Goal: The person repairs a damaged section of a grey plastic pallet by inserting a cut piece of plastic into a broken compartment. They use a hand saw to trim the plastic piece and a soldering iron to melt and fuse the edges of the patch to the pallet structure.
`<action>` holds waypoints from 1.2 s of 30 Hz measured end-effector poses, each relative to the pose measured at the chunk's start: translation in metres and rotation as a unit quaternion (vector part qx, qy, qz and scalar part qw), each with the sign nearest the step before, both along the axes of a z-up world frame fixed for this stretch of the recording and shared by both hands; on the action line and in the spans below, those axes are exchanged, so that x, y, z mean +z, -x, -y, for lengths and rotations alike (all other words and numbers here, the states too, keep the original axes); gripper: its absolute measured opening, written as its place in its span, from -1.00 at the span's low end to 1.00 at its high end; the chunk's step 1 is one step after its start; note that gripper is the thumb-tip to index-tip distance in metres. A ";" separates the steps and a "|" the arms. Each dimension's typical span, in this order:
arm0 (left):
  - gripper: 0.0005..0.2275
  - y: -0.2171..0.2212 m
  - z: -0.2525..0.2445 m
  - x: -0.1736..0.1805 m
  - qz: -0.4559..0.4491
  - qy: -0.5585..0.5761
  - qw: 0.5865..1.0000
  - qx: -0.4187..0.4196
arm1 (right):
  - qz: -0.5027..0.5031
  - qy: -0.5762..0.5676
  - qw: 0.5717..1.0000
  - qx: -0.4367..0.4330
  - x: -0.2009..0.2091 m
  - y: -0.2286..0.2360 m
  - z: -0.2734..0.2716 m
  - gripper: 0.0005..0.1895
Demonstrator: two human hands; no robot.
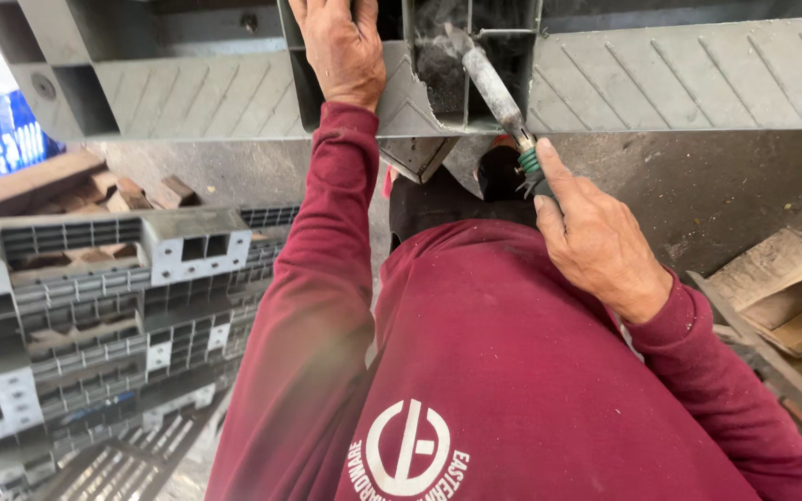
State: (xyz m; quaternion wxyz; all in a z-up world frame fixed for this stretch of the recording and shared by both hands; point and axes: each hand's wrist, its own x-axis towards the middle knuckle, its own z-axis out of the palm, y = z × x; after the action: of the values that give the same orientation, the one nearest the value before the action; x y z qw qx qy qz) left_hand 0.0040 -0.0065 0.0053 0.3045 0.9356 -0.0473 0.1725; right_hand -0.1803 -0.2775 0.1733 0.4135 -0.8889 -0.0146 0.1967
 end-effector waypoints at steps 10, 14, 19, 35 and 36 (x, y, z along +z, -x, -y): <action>-0.77 0.006 -0.003 0.030 0.035 0.001 0.993 -0.114 | -0.031 -0.020 0.986 -0.165 0.016 0.020 -0.081 -0.43; -0.74 0.003 -0.014 0.029 0.017 0.016 0.976 -0.218 | -0.074 0.002 0.971 -0.228 0.024 0.020 -0.126 -0.41; -0.73 -0.001 -0.021 0.023 -0.006 0.030 0.970 -0.240 | -0.028 0.094 0.970 -0.224 0.028 0.014 -0.166 -0.44; -0.75 -0.007 -0.021 -0.003 -0.015 0.025 0.973 -0.231 | -0.147 0.104 0.950 -0.255 0.036 0.010 -0.166 -0.42; -0.76 -0.007 -0.020 -0.003 -0.021 0.027 0.972 -0.231 | -0.136 0.109 0.953 -0.249 0.036 0.009 -0.165 -0.42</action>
State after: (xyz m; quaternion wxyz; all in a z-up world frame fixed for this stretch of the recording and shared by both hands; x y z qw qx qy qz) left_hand 0.0109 0.0135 0.0025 0.3624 0.8941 -0.2509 0.0788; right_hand -0.1897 -0.1126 0.2091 0.3481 -0.8688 0.2849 0.2070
